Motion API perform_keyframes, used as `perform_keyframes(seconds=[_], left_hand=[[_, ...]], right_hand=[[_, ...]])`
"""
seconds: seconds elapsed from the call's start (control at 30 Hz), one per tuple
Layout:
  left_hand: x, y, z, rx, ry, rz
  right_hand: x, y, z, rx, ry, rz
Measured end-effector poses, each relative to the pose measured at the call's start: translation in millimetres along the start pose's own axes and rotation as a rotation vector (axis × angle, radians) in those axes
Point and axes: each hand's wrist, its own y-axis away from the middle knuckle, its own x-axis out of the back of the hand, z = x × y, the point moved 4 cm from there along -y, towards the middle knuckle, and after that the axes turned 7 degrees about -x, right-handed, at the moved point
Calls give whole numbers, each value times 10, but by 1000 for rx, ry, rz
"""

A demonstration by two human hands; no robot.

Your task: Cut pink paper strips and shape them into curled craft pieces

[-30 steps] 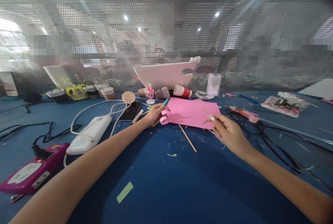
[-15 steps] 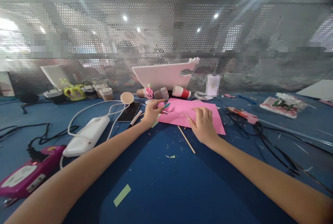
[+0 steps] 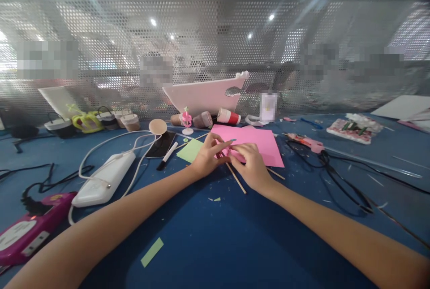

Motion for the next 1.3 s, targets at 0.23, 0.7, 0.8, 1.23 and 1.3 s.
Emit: perform_keyframes(seconds=[0.23, 0.7, 0.8, 1.23, 1.3], left_hand=[[-5, -20, 16, 15, -54, -28], [-31, -73, 120, 12, -7, -149], [-29, -58, 65, 62, -64, -78], [-120, -105, 246, -149, -637, -342], [-139, -98, 257, -183, -668, -378]], right_hand=[[-35, -19, 146, -118, -45, -52], [33, -60, 172, -36, 41, -41], [16, -45, 125, -40, 14, -73], [-69, -8, 94, -83, 76, -112], [-83, 10, 56, -23, 105, -89]])
